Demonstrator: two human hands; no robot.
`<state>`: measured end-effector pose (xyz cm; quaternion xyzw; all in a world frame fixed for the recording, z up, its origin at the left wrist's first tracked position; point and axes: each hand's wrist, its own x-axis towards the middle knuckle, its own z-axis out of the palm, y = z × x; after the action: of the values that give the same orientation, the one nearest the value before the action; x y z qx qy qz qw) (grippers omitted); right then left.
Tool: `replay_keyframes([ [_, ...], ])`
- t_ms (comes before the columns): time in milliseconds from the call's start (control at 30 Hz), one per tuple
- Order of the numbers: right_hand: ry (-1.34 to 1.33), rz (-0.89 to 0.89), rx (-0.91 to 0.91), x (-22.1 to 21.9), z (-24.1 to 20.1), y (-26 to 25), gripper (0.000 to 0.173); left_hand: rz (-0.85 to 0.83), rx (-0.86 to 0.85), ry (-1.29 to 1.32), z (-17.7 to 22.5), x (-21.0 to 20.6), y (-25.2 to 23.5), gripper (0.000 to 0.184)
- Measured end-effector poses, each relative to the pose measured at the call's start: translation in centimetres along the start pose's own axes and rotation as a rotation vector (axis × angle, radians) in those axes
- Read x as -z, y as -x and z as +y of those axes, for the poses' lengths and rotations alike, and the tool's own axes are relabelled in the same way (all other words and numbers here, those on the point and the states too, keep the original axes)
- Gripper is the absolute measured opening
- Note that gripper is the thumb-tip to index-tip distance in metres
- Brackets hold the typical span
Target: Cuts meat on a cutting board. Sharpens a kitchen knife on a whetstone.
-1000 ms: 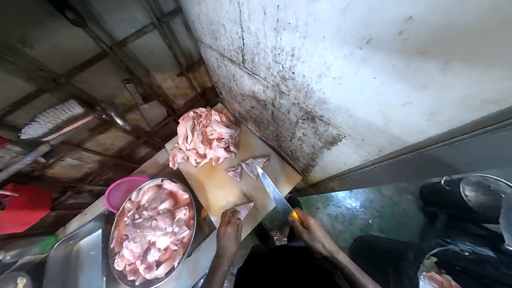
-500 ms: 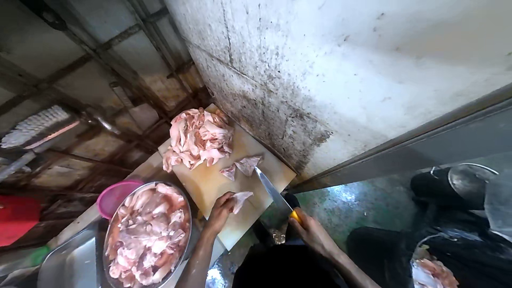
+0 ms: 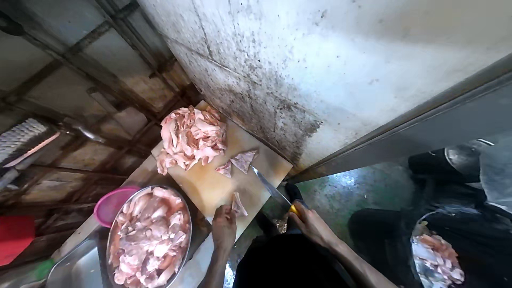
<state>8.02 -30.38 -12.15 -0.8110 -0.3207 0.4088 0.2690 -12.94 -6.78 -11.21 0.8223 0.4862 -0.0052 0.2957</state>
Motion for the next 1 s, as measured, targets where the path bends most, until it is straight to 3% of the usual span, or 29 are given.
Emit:
replay_keyframes([
  [133,0.015,-0.028,-0.022,-0.6,-0.3,-0.3,0.044,0.1,-0.208,0.026,1.7,-1.8,-2.5,0.029],
  [400,0.012,-0.167,-0.015,-2.8,-2.5,-0.7,0.044,0.256,-0.283,0.245,-1.5,-3.6,-1.7,0.021],
  [600,-0.058,-0.221,-0.02,-5.5,-4.3,-1.7,0.041,0.258,-0.271,0.164,-1.9,-3.8,-1.4,0.019],
  [800,-0.066,-0.214,-0.034,-6.6,-6.2,-2.2,0.04,0.232,-0.169,0.283,-1.3,-3.9,-1.4,0.023],
  [1000,-0.034,-0.225,-0.039,-7.2,-7.1,-2.5,0.042,0.244,-0.184,0.333,-1.6,-4.2,-1.3,0.023],
])
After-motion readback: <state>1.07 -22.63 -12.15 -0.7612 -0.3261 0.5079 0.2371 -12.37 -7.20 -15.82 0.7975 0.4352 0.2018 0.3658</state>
